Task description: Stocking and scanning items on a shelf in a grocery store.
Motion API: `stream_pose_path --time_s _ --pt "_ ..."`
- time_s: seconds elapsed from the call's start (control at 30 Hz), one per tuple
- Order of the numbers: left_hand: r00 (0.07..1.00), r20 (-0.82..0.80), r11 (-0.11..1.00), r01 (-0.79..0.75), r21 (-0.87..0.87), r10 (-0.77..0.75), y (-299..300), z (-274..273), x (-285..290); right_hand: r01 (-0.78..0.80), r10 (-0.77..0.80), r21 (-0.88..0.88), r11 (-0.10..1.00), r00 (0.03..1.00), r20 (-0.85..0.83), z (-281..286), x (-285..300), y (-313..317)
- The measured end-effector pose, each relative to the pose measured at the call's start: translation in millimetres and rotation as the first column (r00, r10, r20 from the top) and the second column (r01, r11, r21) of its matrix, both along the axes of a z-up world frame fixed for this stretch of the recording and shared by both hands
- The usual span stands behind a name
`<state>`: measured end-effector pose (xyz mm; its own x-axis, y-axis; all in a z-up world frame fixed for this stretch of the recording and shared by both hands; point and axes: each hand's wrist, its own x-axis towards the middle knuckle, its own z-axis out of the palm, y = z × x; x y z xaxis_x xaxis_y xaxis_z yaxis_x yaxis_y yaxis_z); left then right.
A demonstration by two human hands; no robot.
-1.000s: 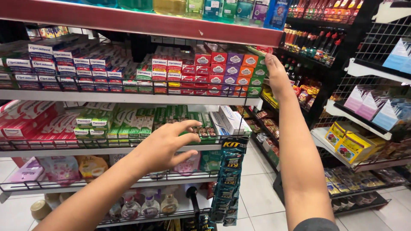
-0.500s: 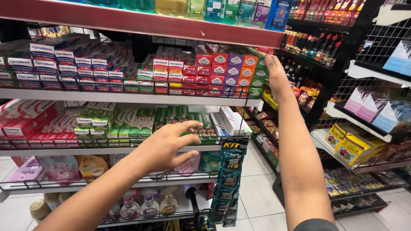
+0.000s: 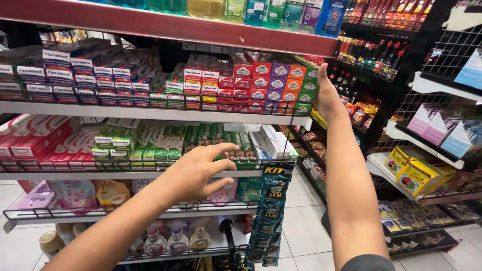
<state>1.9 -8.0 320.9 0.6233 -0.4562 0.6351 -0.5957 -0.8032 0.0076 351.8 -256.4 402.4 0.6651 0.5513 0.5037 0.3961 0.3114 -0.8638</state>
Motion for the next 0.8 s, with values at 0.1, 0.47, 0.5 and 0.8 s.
stream_pose_path --time_s 0.1,0.47,0.5,0.8 --pt "1.0 -0.011 1.0 0.003 -0.007 -0.003 3 -2 1 0.031 -0.03 -0.029 0.999 0.999 0.021 2 -11 3" --pt "1.0 -0.012 1.0 -0.02 -0.018 0.02 7 -4 -1 0.086 -0.085 -0.018 0.996 0.994 0.063 -1 -3 4" --pt "1.0 -0.004 1.0 -0.016 -0.02 0.016 6 -4 -1 0.081 -0.08 -0.009 0.997 0.994 0.067 -3 1 4" --pt "1.0 -0.01 1.0 -0.001 -0.016 0.001 3 -3 -3 0.04 -0.037 -0.032 0.999 0.995 0.092 -1 -9 4"
